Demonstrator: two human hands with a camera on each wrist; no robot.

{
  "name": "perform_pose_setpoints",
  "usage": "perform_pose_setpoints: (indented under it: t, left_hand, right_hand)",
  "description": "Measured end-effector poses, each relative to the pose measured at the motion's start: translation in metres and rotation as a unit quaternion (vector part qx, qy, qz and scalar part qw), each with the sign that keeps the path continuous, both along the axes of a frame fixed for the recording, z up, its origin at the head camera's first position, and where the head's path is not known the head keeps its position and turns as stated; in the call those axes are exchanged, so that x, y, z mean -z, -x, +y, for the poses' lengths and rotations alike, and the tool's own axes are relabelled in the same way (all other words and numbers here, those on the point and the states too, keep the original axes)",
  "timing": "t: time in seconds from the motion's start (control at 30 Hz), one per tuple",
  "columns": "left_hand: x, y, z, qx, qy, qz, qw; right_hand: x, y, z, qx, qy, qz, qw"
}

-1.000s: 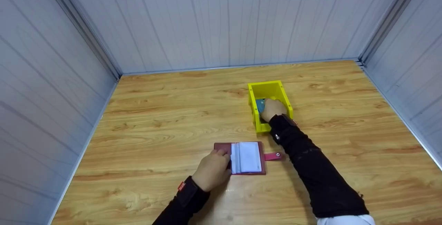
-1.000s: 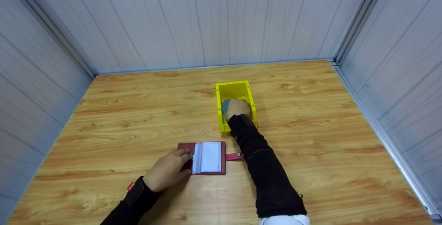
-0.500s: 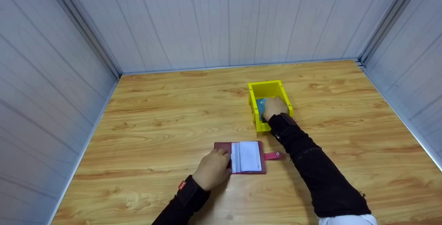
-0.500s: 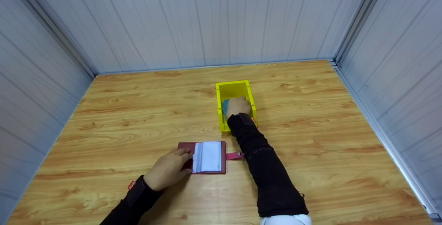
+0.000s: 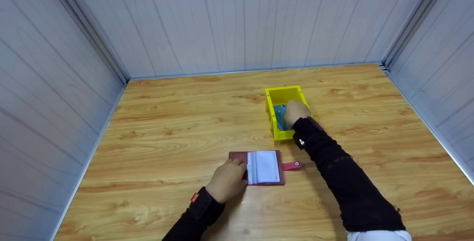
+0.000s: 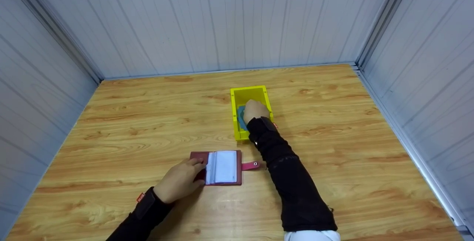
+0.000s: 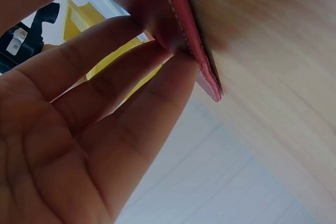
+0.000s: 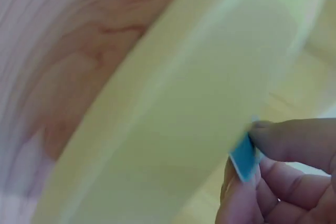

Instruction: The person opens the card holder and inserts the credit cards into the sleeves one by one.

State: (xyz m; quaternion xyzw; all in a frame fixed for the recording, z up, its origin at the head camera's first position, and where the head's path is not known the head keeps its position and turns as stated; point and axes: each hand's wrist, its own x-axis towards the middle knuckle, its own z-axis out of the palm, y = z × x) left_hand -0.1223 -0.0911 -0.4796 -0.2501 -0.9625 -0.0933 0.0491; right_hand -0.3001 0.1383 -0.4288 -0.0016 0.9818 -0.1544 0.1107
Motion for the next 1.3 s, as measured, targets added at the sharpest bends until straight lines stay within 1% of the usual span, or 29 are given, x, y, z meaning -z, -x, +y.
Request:
perform_pose_setpoints:
  t: [0.13, 0.3, 0.37, 0.43, 0.53, 0.63, 0.7, 0.8, 0.9, 1.0, 1.2, 1.3]
  left_hand:
    - [0.000, 0.000, 0.000, 0.001, 0.003, -0.001, 1.0000]
    - [-0.001, 0.000, -0.001, 0.002, 0.006, -0.004, 1.0000]
    - [-0.001, 0.000, -0.001, 0.004, 0.008, -0.001, 1.0000]
    - [-0.001, 0.000, -0.001, 0.007, 0.010, 0.004, 0.9999]
    - [0.000, 0.000, -0.001, 0.010, 0.012, 0.008, 0.9998]
    - [0.000, 0.000, -0.002, 0.010, 0.012, 0.007, 0.9999]
    - [0.000, 0.001, -0.001, 0.010, 0.013, 0.004, 0.9999]
    - [0.000, 0.001, -0.001, 0.009, 0.013, 0.001, 0.9999]
    - [-0.001, 0.001, -0.001, 0.008, 0.011, 0.000, 0.9999]
    - [-0.001, 0.001, -0.001, 0.006, 0.010, -0.003, 0.9999]
    - [-0.002, 0.001, 0.000, -0.002, 0.012, -0.018, 0.9998]
    - [-0.002, 0.002, 0.001, -0.005, 0.015, -0.021, 0.9997]
  right_hand:
    - [-0.009, -0.003, 0.007, -0.014, 0.062, 0.013, 0.9979]
    - [-0.027, -0.013, 0.015, -0.030, 0.129, 0.073, 0.9885]
    - [-0.036, -0.018, 0.017, -0.033, 0.150, 0.085, 0.9844]
    - [-0.043, -0.023, 0.018, -0.032, 0.177, 0.079, 0.9805]
    - [-0.052, -0.029, 0.019, -0.030, 0.226, 0.053, 0.9722]
    - [-0.054, -0.036, 0.018, -0.034, 0.280, 0.027, 0.9591]
    - [-0.050, -0.041, 0.016, -0.038, 0.314, 0.009, 0.9487]
    - [-0.040, -0.049, 0.013, -0.039, 0.365, -0.022, 0.9298]
    - [-0.026, -0.056, 0.009, -0.038, 0.409, -0.055, 0.9103]
    - [-0.010, -0.063, 0.007, -0.035, 0.441, -0.084, 0.8930]
    - [0.022, -0.083, 0.000, -0.042, 0.478, -0.125, 0.8686]
    - [0.036, -0.092, -0.003, -0.042, 0.489, -0.150, 0.8583]
